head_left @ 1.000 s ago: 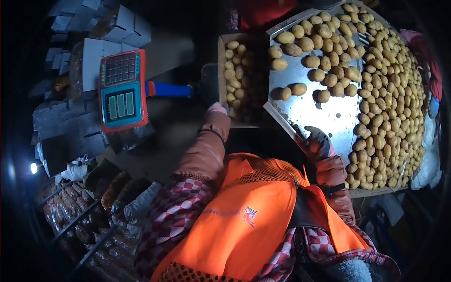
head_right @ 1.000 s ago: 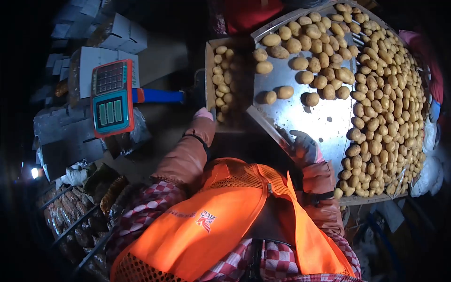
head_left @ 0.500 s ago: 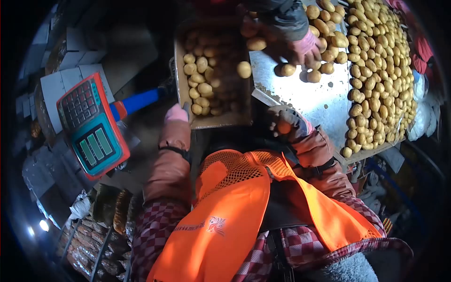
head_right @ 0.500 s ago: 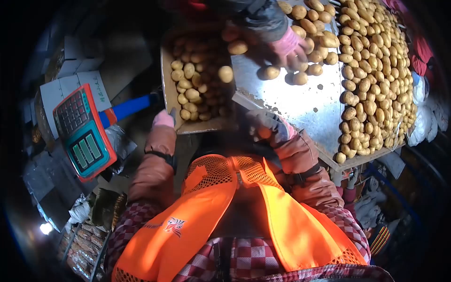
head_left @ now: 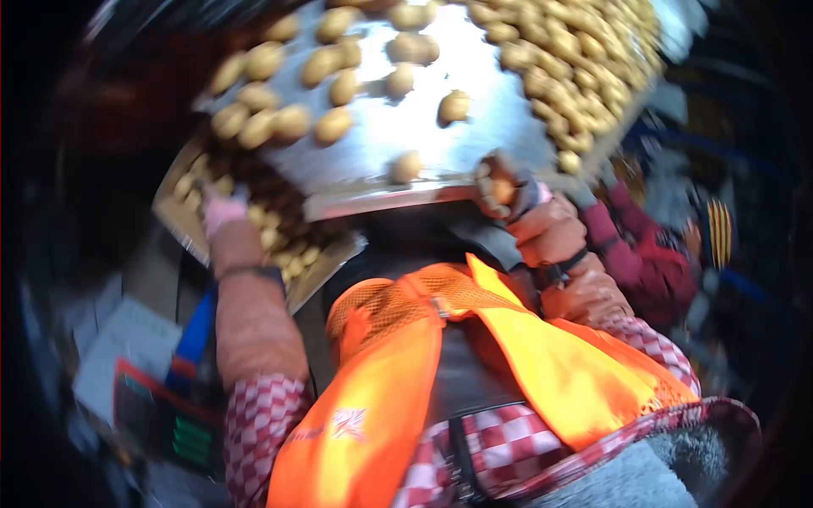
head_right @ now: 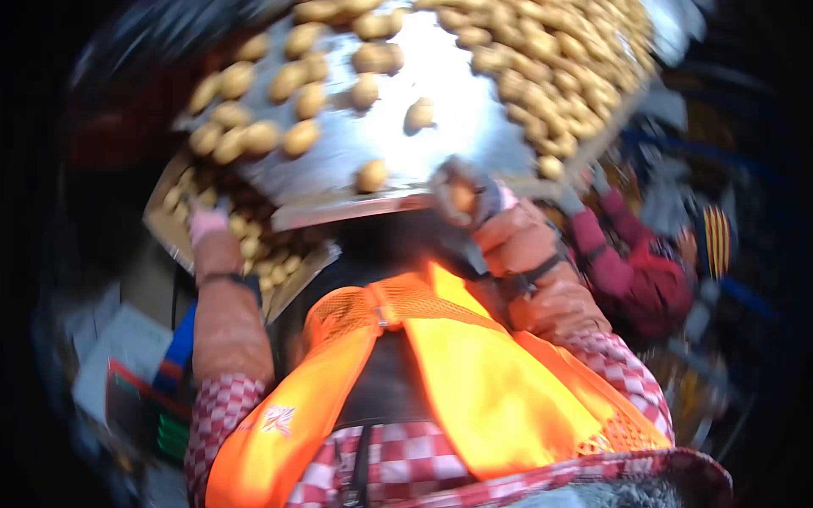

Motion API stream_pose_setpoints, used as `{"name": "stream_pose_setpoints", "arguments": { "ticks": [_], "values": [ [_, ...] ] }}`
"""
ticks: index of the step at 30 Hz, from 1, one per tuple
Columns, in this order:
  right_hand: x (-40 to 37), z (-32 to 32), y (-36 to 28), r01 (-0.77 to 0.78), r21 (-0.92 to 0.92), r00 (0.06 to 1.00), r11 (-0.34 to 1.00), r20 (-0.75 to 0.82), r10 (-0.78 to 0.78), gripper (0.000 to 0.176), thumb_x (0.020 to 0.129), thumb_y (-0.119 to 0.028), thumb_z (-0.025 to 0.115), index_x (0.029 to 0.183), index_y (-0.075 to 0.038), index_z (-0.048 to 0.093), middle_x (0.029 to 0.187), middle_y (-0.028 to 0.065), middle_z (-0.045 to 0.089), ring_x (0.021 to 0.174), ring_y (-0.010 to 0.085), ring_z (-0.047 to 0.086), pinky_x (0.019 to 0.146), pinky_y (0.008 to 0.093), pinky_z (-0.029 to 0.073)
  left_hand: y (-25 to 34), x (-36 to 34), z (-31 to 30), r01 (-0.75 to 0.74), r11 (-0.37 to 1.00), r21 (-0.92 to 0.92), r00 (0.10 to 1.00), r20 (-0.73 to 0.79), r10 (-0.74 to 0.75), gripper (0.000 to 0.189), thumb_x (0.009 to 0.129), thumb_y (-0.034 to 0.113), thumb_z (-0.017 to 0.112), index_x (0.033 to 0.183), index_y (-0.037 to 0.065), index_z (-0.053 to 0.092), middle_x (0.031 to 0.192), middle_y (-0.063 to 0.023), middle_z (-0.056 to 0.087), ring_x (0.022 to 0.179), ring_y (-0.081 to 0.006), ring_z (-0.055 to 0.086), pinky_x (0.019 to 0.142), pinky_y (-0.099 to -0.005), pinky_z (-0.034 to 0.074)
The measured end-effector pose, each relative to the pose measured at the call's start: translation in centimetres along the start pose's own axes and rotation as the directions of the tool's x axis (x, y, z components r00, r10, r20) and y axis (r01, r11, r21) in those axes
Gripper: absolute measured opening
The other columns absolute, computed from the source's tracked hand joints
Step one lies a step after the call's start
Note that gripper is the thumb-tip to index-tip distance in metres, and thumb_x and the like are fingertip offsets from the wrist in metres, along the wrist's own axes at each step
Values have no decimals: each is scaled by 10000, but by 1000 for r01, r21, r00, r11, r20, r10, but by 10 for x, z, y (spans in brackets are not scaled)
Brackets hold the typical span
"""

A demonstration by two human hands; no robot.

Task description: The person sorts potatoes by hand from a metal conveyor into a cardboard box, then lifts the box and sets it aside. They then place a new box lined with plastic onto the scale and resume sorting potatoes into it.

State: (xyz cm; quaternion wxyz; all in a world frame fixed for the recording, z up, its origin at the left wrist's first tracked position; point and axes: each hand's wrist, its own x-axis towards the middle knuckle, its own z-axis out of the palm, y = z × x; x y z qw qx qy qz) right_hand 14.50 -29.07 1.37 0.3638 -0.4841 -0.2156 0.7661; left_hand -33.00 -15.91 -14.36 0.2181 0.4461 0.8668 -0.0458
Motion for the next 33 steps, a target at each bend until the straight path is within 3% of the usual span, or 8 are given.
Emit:
{"name": "stream_pose_setpoints", "arguments": {
  "ticks": [7,10,13,17,20,22,26,33],
  "values": [
    [-146,-118,61,18,390,793,921,-566,225,307,911,-326,677,1080,-84,593,857,35,624,618,148,608,392,235,450,-18,-54,92,-371,767,523,928,188,321,679,767,415,727,1384,215,527,1423,-146,490,1236,-332,554,995,-472,485],
    [-177,-186,80,309,163,388,937,-921,33,294,901,-266,664,1075,-32,633,828,53,660,599,176,611,490,259,513,-16,-89,99,-453,785,424,887,308,345,669,779,386,717,1393,213,515,1428,-158,479,1250,-347,535,1007,-472,474],
    [-165,-221,68,196,76,332,978,-943,7,320,915,-283,649,1109,-31,627,871,67,665,668,192,625,540,292,521,-11,-117,99,-448,846,288,875,337,348,660,792,357,708,1402,211,502,1433,-171,468,1263,-362,515,1019,-473,464],
    [-132,-224,74,-241,46,480,969,-863,160,355,933,-305,629,1155,-29,619,928,87,671,761,213,643,606,336,532,-3,-154,97,-303,951,63,879,404,253,649,809,318,696,1414,209,486,1439,-189,453,1281,-382,488,1036,-473,450],
    [-105,-241,122,-837,90,380,539,-614,692,382,946,-322,615,1190,-28,613,971,101,675,830,228,657,656,369,540,-14,-167,86,-67,977,-205,914,380,142,642,822,289,686,1422,207,473,1444,-201,442,1295,-397,469,1048,-473,439],
    [-78,-73,42,-491,-229,846,840,-356,397,362,896,-336,675,1140,-70,652,939,70,681,796,211,660,672,360,538,-24,-161,72,14,953,-302,972,229,59,638,831,269,680,1428,206,465,1447,-210,435,1304,-407,455,1056,-473,432],
    [-4,-25,55,-391,-342,906,855,23,423,348,891,-275,732,1150,-53,663,914,15,688,782,133,622,690,281,505,-44,-110,35,-64,986,-153,990,-135,43,632,848,230,667,1440,203,448,1454,-227,420,1322,-427,429,1072,-474,418],
    [68,69,96,-313,-475,847,822,252,468,310,913,-175,706,1193,-51,656,1031,21,697,895,102,625,778,256,509,-28,-67,41,-53,998,43,989,143,46,589,851,195,638,1410,302,485,1285,-202,513,1214,-416,529,1000,-485,463]
  ]
}}
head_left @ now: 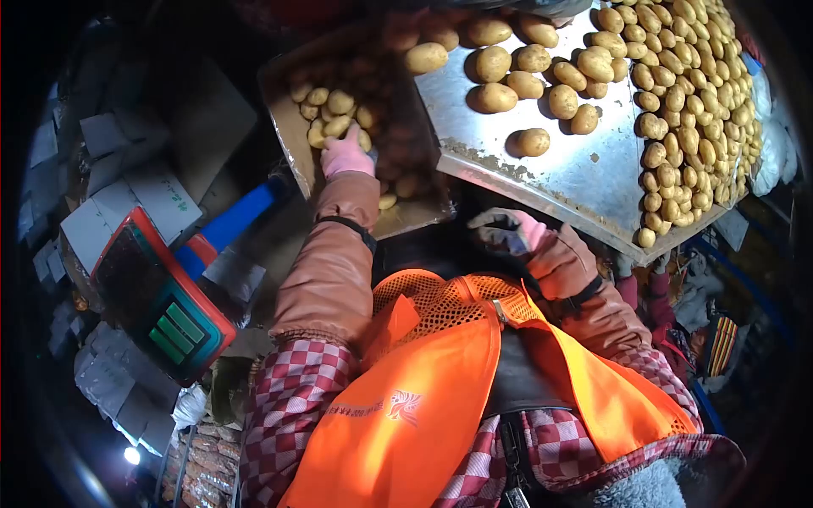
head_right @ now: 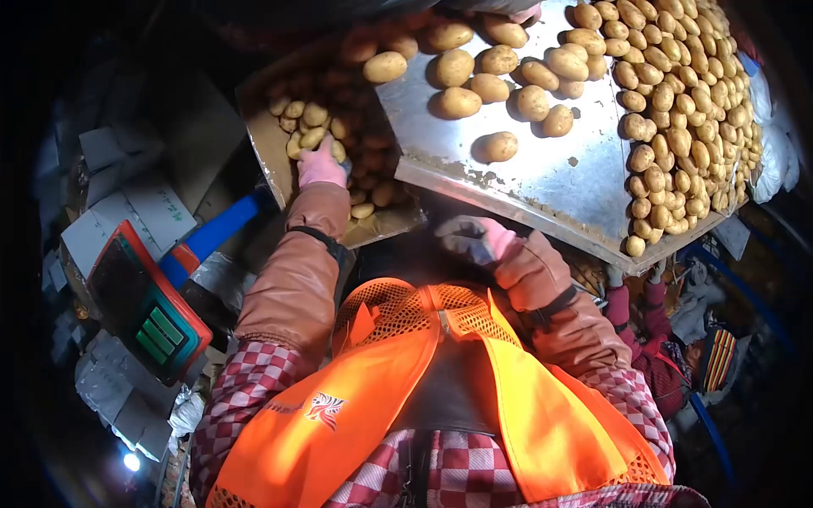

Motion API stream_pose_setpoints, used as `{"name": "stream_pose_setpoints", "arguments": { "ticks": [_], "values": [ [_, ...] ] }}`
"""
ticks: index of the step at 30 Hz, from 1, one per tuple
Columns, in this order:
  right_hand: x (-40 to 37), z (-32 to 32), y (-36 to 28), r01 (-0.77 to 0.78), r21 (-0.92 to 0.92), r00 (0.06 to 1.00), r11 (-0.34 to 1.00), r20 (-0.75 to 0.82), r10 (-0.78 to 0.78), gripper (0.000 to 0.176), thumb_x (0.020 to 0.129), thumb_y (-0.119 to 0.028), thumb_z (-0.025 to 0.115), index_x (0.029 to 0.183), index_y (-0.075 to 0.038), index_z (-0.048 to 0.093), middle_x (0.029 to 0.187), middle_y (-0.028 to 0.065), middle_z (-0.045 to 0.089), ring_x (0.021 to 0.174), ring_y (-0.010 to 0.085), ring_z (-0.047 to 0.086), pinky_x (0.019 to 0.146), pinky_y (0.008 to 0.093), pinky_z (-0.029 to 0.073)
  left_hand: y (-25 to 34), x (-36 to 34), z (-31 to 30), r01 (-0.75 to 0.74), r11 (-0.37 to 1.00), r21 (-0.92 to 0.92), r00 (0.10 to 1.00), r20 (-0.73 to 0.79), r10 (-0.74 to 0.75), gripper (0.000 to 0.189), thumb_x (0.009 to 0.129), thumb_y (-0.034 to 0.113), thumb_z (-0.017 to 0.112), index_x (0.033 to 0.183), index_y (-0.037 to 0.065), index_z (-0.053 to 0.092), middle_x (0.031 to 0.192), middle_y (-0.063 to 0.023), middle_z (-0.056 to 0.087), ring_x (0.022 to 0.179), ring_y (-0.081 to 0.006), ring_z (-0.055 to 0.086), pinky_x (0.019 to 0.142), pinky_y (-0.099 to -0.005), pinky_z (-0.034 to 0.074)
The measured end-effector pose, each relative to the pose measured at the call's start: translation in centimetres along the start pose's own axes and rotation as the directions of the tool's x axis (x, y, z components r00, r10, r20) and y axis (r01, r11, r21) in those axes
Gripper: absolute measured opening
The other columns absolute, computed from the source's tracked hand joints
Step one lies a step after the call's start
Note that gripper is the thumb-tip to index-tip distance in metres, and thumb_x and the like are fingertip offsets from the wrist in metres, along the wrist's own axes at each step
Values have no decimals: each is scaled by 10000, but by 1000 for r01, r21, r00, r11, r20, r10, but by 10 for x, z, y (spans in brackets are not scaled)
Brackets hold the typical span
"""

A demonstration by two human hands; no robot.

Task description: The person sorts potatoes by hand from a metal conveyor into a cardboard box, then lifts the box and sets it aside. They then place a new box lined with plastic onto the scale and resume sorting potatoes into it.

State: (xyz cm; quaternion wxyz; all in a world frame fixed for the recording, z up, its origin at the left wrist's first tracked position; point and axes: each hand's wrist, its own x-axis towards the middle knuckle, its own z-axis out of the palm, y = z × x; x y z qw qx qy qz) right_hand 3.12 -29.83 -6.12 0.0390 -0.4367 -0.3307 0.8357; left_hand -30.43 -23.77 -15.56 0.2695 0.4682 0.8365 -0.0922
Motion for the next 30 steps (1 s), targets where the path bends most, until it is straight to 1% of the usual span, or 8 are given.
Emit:
{"name": "stream_pose_setpoints", "arguments": {
  "ticks": [9,12,16,19,21,23,26,30],
  "values": [
    [98,49,-1,96,89,990,991,-109,-86,329,889,-240,744,1134,-33,673,976,67,699,908,122,636,763,296,530,-43,-42,9,-8,952,-305,992,120,47,758,891,160,687,1531,266,294,1239,-230,583,1105,-357,625,935,-470,506],
    [114,61,-2,-32,388,994,921,-83,70,353,908,-283,712,1185,-73,650,1015,80,685,920,173,644,752,345,545,-45,-70,58,29,162,-986,988,53,147,519,915,161,680,1392,90,489,1155,-141,601,993,-225,638,878,-334,545],
    [124,68,-1,-152,662,985,734,37,171,329,961,-255,636,1235,-81,584,1038,56,648,930,209,637,731,344,556,-19,-49,6,-205,400,-894,965,-115,237,439,933,175,622,1353,81,537,1280,-164,581,1101,-274,618,917,-326,536],
    [119,44,16,-134,593,987,794,150,55,286,954,-233,643,1183,-71,588,975,37,634,866,198,628,670,326,536,-4,22,-25,-175,957,-232,920,-385,75,568,867,345,672,1400,228,514,1514,-204,394,1310,-414,471,1055,-462,436],
    [105,48,5,-129,644,990,754,34,140,206,931,-153,636,1086,-18,611,865,84,631,719,207,612,567,323,483,16,49,-24,-69,943,-327,981,-193,5,623,822,413,712,1394,273,509,1566,-214,273,1364,-439,390,1117,-489,363],
    [97,44,3,-169,669,974,724,1,227,209,942,-156,628,1089,-11,603,867,88,631,722,210,617,563,335,487,52,20,-45,-102,976,194,995,-2,105,596,826,308,699,1392,313,512,1623,-140,145,1364,-444,393,1114,-492,373],
    [87,35,3,-66,583,998,810,45,48,266,979,-240,616,1179,-67,584,990,93,652,880,236,645,680,355,553,28,21,-3,-309,889,-337,951,-126,282,498,863,231,643,1353,235,559,1513,-182,390,1317,-376,474,1078,-408,425],
    [84,42,-10,19,623,998,782,32,-50,305,972,-241,629,1214,-63,575,1001,97,657,879,234,650,684,353,557,-9,61,-41,-250,957,-144,947,-243,211,400,935,316,569,1328,242,567,1318,-198,585,1187,-405,583,996,-480,478]
  ]
}}
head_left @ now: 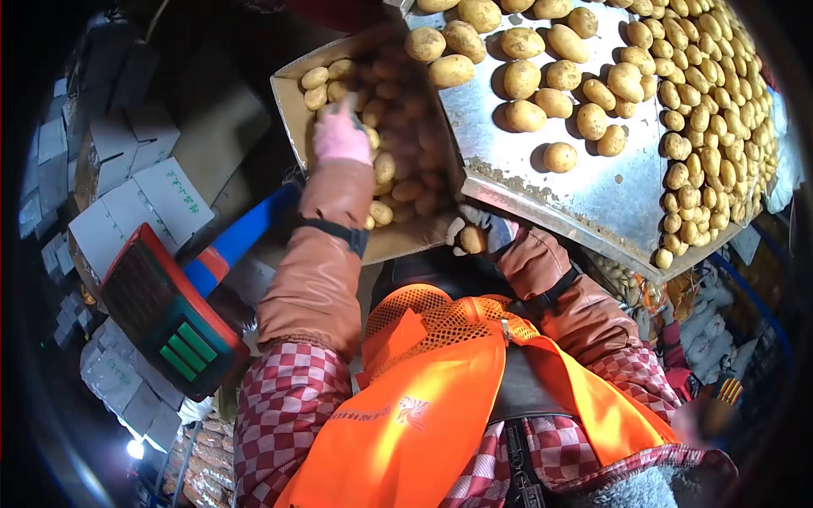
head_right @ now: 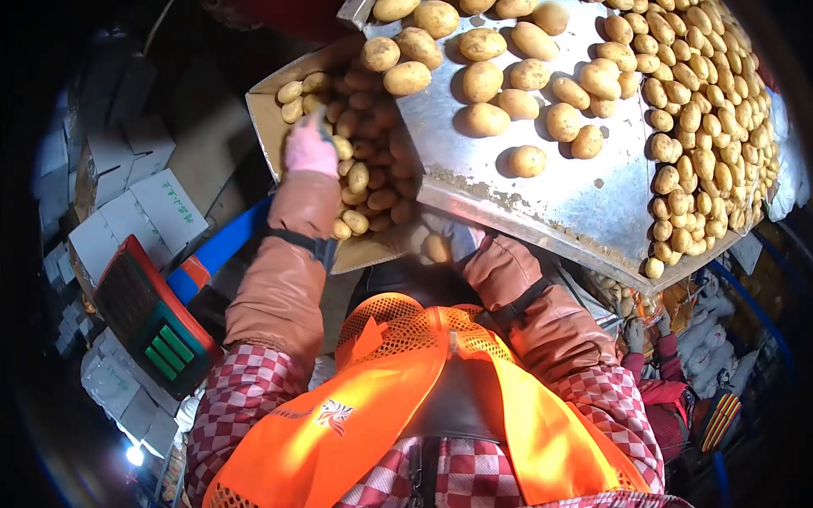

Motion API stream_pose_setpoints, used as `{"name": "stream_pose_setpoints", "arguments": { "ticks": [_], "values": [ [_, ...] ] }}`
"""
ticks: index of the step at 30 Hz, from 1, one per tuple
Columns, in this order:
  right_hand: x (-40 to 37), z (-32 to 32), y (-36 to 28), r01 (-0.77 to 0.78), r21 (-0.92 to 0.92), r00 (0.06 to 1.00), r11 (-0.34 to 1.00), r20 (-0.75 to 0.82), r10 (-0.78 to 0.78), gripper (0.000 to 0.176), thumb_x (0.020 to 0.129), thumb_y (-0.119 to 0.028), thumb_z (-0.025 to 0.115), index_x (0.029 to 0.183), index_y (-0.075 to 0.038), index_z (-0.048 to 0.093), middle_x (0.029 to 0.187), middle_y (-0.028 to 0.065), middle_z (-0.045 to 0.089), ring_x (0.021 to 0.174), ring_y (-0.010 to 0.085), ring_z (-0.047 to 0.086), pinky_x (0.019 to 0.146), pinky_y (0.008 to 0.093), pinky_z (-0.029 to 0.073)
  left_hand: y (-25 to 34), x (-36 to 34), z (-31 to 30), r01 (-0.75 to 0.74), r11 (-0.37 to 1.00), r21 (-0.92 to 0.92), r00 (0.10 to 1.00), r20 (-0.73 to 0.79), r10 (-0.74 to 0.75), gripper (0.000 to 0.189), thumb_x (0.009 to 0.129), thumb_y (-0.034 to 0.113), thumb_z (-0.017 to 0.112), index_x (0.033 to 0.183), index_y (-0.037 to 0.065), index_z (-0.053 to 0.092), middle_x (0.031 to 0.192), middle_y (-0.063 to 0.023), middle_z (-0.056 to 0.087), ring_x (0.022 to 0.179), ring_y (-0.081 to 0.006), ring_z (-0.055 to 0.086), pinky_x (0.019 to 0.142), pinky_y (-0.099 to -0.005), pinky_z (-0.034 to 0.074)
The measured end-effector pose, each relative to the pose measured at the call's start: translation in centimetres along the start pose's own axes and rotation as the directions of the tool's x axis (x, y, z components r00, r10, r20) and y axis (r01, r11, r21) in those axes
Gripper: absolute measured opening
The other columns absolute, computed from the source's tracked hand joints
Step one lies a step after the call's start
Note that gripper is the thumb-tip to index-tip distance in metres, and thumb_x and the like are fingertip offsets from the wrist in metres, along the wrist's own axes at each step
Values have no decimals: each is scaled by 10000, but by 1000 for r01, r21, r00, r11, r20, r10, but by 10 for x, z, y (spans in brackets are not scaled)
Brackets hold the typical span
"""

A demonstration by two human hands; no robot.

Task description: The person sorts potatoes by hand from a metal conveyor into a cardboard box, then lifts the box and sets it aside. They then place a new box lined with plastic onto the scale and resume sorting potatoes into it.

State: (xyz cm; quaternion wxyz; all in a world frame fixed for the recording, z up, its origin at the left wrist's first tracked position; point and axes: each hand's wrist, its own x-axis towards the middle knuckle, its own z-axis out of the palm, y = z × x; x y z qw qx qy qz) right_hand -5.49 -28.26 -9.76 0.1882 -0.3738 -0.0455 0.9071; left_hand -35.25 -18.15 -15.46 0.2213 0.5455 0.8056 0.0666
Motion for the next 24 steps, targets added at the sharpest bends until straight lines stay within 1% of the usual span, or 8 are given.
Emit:
{"name": "stream_pose_setpoints", "arguments": {
  "ticks": [3,11,14,17,18,20,22,24],
  "values": [
    [5,2,2,-9,-10,1000,1000,16,9,329,969,-240,633,1238,-61,567,1005,96,657,876,231,652,684,351,558,16,43,-25,336,936,109,927,139,-349,419,955,295,544,1367,222,512,1252,-215,619,1160,-407,604,955,-488,502],
    [16,10,10,-26,-3,1000,1000,16,26,398,961,-238,647,1300,-58,545,1018,94,659,868,223,657,684,343,560,-18,60,9,177,981,-80,981,92,-170,424,929,335,597,1283,109,539,1203,-204,655,1147,-376,617,965,-468,491],
    [23,20,13,-28,36,1000,999,12,28,424,958,-237,651,1324,-56,536,1023,93,660,865,220,660,684,340,561,-1,6,-11,297,937,-183,953,-4,-303,399,933,330,629,1278,144,557,1074,-180,707,993,-324,687,879,-438,526],
    [32,31,12,-13,47,1000,999,7,13,451,955,-236,656,1348,-55,528,1028,93,661,862,217,662,684,337,562,-10,-63,17,269,499,-824,951,309,-4,302,911,310,721,1143,145,618,817,-38,634,608,-154,610,475,-334,473],
    [34,34,11,-4,45,1000,999,5,4,460,954,-236,658,1356,-54,525,1029,92,661,861,216,662,685,336,562,19,-87,-15,403,582,-706,873,488,-13,330,907,319,726,1135,106,620,844,-37,637,562,-146,590,488,-317,482],
    [36,33,15,-18,-55,1000,998,-8,17,489,916,-180,703,1353,-74,510,1045,85,640,818,209,638,673,344,539,20,-117,-6,289,718,-633,827,543,146,372,926,421,668,1058,73,659,827,-62,668,596,-155,598,552,-313,498],
    [27,50,5,-41,-11,995,999,96,42,555,895,-167,730,1382,-77,481,1005,64,610,780,179,610,668,319,513,50,-103,-64,534,790,-301,605,789,-108,414,971,437,584,990,36,685,824,-78,693,673,-171,642,615,-338,507],
    [5,69,-6,36,-60,996,998,81,-31,574,899,-156,714,1407,-77,460,971,69,620,732,153,607,658,280,508,-4,-67,-23,430,746,-509,862,477,-172,415,1005,392,509,996,19,689,845,-98,717,735,-197,679,647,-358,513]
  ]
}}
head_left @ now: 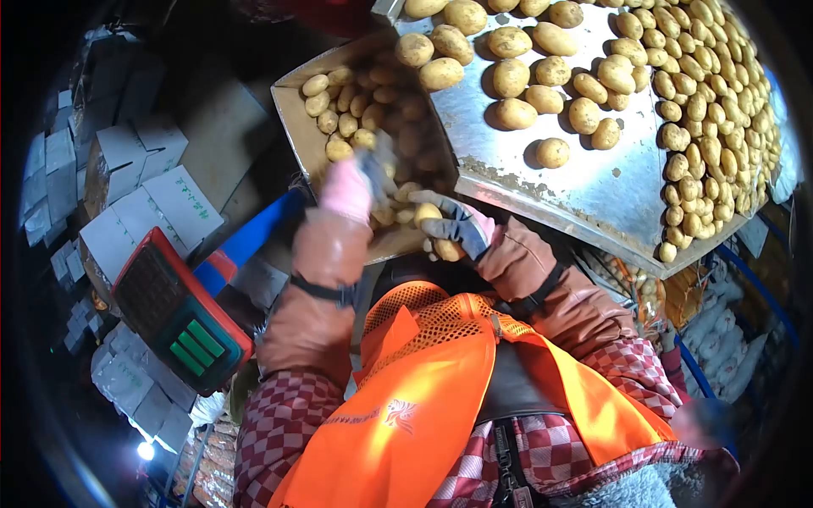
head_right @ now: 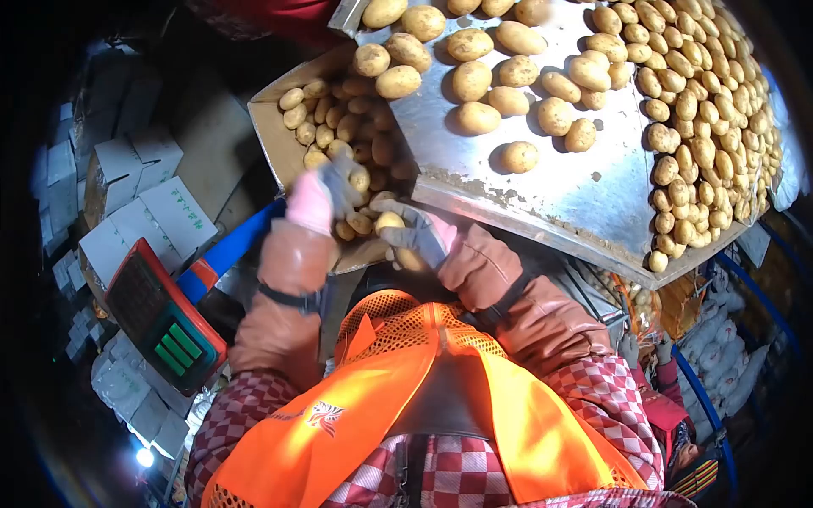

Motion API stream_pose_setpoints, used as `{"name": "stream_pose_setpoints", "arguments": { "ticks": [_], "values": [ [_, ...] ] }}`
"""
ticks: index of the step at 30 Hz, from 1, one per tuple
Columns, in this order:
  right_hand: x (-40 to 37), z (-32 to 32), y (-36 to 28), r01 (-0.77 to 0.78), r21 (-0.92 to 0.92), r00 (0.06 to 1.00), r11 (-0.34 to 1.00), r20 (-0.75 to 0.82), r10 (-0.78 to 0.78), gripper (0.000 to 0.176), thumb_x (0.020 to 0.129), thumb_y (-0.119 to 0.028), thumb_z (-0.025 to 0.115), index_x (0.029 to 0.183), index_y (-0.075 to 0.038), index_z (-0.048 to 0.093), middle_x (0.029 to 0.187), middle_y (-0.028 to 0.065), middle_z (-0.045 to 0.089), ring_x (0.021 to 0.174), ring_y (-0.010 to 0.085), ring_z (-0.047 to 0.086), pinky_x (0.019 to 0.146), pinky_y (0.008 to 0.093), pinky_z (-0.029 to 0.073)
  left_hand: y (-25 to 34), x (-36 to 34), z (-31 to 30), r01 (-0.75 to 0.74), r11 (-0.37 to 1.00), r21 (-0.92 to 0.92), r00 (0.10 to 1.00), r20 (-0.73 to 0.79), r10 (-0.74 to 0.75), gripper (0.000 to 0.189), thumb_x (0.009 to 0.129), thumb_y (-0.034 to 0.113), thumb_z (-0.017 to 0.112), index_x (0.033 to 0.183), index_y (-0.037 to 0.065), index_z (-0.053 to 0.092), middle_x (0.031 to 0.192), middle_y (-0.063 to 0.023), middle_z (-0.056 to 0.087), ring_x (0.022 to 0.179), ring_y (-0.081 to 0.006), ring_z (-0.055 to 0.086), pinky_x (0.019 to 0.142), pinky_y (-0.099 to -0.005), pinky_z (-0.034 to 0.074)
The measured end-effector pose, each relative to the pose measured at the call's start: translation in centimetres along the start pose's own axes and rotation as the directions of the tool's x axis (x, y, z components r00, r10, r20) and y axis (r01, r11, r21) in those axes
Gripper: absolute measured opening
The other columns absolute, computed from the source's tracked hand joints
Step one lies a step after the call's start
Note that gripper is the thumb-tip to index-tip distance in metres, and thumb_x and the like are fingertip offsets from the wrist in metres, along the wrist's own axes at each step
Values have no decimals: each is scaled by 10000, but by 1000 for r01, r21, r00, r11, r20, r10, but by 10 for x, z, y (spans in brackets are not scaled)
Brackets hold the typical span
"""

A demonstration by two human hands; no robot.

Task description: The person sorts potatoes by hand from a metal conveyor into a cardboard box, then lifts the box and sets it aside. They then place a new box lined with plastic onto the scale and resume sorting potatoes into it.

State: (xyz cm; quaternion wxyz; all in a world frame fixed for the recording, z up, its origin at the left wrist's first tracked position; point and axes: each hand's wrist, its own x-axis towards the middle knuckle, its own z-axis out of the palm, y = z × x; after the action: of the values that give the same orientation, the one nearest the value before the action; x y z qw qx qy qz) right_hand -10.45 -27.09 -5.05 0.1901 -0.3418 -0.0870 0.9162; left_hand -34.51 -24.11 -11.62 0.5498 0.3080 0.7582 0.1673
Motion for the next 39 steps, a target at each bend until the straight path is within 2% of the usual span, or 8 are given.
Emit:
{"name": "stream_pose_setpoints", "arguments": {
  "ticks": [6,11,18,23,30,36,37,39],
  "values": [
    [-100,28,-95,6,-702,934,712,-250,-254,556,843,-104,717,1368,-64,537,1040,61,646,800,121,596,662,257,487,58,116,-42,11,710,704,845,-386,370,385,931,297,589,1310,241,559,1245,-243,590,1146,-434,589,978,-492,476],
    [-145,-20,-147,367,-913,72,177,-162,-984,479,871,-3,677,1331,-38,548,1156,100,637,1002,173,615,819,275,515,62,149,-49,87,643,761,886,-355,300,464,880,308,671,1317,239,529,1306,-231,555,1146,-424,600,958,-502,491],
    [-114,-9,-71,358,-299,889,885,-182,-421,450,711,-17,660,1143,-64,546,1011,65,591,774,145,575,654,259,492,39,111,-43,-150,909,390,874,-377,306,506,917,317,678,1365,177,488,1046,-155,688,980,-263,669,862,-400,524],
    [-89,-48,-36,243,-201,967,949,124,-222,244,844,-91,657,1067,-63,561,909,83,616,689,138,587,565,233,473,-25,8,-41,-57,615,-787,994,-102,-38,384,941,359,628,1259,156,561,1123,-95,646,861,-301,655,737,-368,561],
    [-76,-34,-26,-159,-192,987,968,-8,161,351,931,-157,638,1250,-53,535,1084,142,647,866,257,677,613,330,577,-44,-94,-17,135,803,-580,987,9,-160,289,973,371,571,1120,121,566,1107,-77,642,962,-190,655,671,-362,550],
    [-62,-13,-29,-127,-530,986,838,23,165,618,875,-64,690,1435,-94,430,1181,93,622,904,187,647,706,309,547,9,-178,83,353,-264,-898,925,292,243,434,1012,107,457,1421,-33,421,1399,-130,521,1280,-208,527,1084,-330,456],
    [-65,-11,-35,-127,-559,983,819,39,179,622,864,-69,709,1424,-102,441,1150,78,621,897,166,637,722,304,537,10,-179,86,-105,447,-889,900,106,422,440,998,83,460,1420,-34,421,1412,-134,509,1303,-215,508,1083,-331,457],
    [-73,-6,-40,-54,-584,995,810,35,92,587,823,-60,736,1361,-128,512,865,41,600,619,133,567,484,256,446,5,-171,86,-557,804,-210,831,-121,543,426,996,89,454,1403,-38,444,1400,-144,521,1303,-225,510,1075,-330,458]
  ]
}}
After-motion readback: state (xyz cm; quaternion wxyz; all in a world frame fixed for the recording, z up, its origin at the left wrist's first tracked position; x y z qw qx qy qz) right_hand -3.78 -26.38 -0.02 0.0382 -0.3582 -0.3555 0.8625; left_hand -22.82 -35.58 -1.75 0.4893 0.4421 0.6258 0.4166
